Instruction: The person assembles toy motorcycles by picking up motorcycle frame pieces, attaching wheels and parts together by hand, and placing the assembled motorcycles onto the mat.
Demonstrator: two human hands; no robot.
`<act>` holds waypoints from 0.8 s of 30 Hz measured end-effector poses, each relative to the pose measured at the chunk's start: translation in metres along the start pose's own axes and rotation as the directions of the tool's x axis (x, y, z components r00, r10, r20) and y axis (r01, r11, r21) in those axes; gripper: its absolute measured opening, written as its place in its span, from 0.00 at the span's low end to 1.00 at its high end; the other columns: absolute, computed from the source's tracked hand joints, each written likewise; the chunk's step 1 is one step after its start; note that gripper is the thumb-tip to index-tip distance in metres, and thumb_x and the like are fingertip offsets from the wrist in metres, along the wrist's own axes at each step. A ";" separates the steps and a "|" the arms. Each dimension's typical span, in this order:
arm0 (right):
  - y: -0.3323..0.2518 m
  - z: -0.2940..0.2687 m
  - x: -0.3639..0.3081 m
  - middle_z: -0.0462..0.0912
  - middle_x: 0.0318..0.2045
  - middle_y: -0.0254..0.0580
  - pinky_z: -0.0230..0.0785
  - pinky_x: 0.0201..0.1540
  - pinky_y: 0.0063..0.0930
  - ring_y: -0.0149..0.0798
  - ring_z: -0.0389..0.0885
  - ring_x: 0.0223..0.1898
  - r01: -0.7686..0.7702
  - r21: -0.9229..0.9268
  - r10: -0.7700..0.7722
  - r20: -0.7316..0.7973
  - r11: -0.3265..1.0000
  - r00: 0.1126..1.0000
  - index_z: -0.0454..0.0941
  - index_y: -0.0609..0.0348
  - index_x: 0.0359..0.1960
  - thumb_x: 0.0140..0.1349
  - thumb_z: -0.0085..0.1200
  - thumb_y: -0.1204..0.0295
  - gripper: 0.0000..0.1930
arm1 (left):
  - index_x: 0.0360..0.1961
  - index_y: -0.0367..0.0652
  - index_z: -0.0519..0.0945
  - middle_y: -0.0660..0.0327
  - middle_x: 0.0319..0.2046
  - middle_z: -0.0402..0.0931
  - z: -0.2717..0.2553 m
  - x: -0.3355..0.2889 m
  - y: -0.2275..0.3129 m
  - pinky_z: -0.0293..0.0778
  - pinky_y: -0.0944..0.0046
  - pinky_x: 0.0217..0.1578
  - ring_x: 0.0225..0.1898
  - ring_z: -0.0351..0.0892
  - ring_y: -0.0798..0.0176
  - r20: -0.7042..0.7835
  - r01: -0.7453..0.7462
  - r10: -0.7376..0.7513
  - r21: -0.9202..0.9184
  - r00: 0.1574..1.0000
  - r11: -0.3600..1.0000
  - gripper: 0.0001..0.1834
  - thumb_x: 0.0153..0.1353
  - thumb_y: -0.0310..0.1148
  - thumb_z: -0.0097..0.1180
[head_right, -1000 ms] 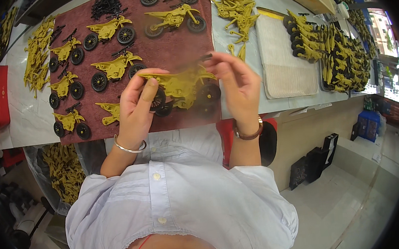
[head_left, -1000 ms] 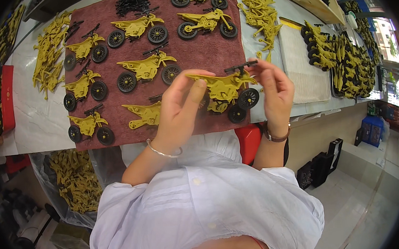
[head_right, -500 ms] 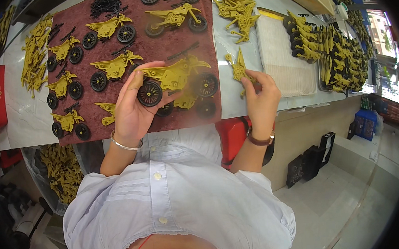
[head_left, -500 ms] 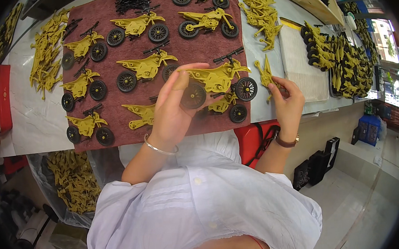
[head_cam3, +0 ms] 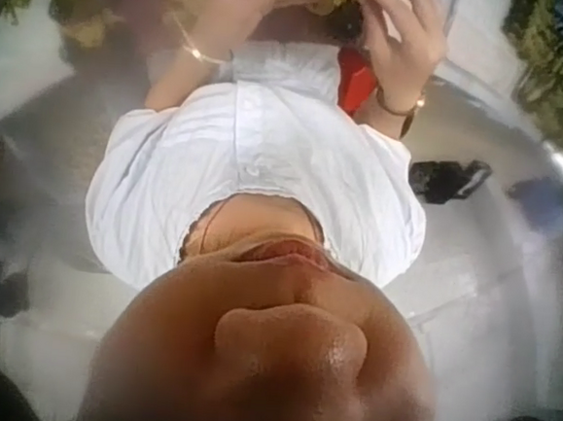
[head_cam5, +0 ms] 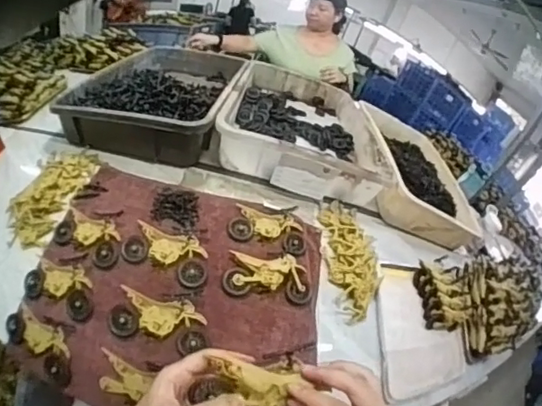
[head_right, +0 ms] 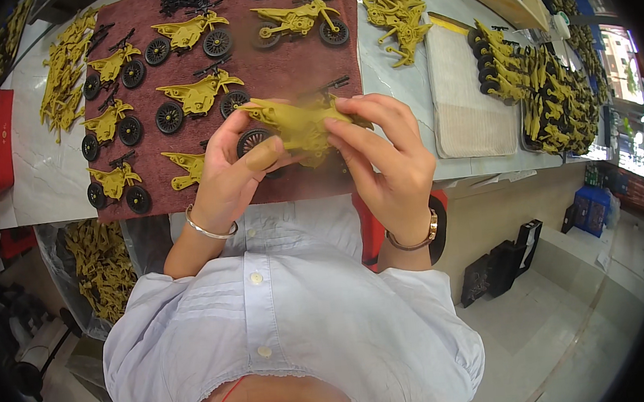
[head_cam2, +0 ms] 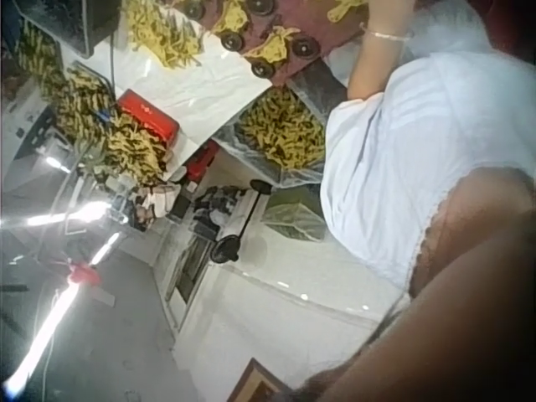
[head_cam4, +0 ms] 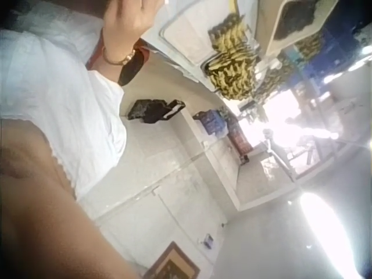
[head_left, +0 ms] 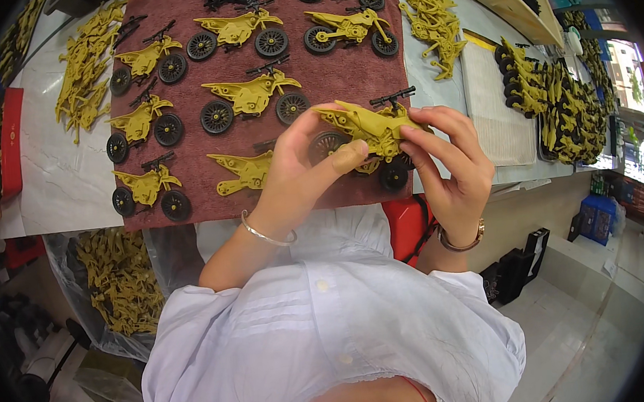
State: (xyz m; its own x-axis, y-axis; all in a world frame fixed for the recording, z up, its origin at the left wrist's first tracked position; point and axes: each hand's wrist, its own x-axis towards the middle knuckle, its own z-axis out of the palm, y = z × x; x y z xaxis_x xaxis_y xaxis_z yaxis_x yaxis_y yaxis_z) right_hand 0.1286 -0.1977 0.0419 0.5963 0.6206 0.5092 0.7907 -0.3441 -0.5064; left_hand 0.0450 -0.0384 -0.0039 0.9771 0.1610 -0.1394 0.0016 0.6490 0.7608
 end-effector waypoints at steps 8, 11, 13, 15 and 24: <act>-0.002 0.005 0.002 0.78 0.37 0.43 0.69 0.40 0.31 0.45 0.75 0.40 0.053 -0.013 -0.052 0.031 0.999 0.998 0.79 0.61 0.32 0.39 0.59 0.84 0.14 | 0.48 0.37 0.70 0.61 0.44 0.70 0.004 -0.001 0.002 0.71 0.69 0.43 0.46 0.69 0.71 -0.021 0.056 -0.056 -0.033 0.998 0.998 0.20 0.55 0.31 0.58; -0.002 0.008 0.001 0.78 0.37 0.43 0.69 0.40 0.31 0.46 0.75 0.40 0.069 -0.012 -0.069 0.034 0.998 0.997 0.79 0.61 0.32 0.39 0.59 0.84 0.14 | 0.48 0.36 0.70 0.61 0.43 0.71 0.004 -0.002 0.003 0.73 0.71 0.39 0.44 0.70 0.72 -0.042 0.045 -0.044 0.027 0.998 0.999 0.19 0.57 0.33 0.56; -0.001 0.009 0.001 0.77 0.37 0.44 0.69 0.40 0.31 0.46 0.75 0.40 0.081 -0.010 -0.081 0.035 0.997 0.996 0.79 0.61 0.31 0.39 0.59 0.84 0.13 | 0.46 0.35 0.72 0.62 0.41 0.73 0.005 -0.002 0.004 0.72 0.72 0.40 0.41 0.71 0.73 -0.066 0.060 -0.054 0.098 0.996 0.993 0.17 0.58 0.32 0.55; -0.001 0.009 0.000 0.78 0.36 0.45 0.70 0.39 0.31 0.46 0.75 0.40 0.087 0.018 -0.087 0.002 0.996 0.996 0.78 0.62 0.31 0.39 0.60 0.84 0.13 | 0.45 0.35 0.72 0.62 0.40 0.74 0.003 -0.002 0.003 0.71 0.72 0.40 0.41 0.71 0.73 -0.050 0.008 -0.001 0.138 0.999 0.990 0.16 0.58 0.32 0.55; 0.008 0.015 -0.014 0.68 0.46 0.42 0.64 0.48 0.27 0.33 0.68 0.47 -0.338 0.643 0.407 0.044 0.688 0.912 0.62 0.66 0.51 0.40 0.68 0.78 0.35 | 0.43 0.34 0.73 0.62 0.39 0.74 0.004 -0.005 0.009 0.69 0.72 0.42 0.41 0.72 0.73 0.018 -0.102 0.100 0.178 0.995 0.979 0.13 0.58 0.28 0.52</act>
State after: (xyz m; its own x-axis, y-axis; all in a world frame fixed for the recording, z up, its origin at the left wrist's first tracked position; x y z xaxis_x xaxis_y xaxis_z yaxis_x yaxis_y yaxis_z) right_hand 0.1244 -0.1989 0.0207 0.8598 0.4568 0.2281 0.2532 0.0065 -0.9674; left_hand 0.0406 -0.0364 0.0059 0.9759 0.2121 -0.0511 -0.0601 0.4864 0.8716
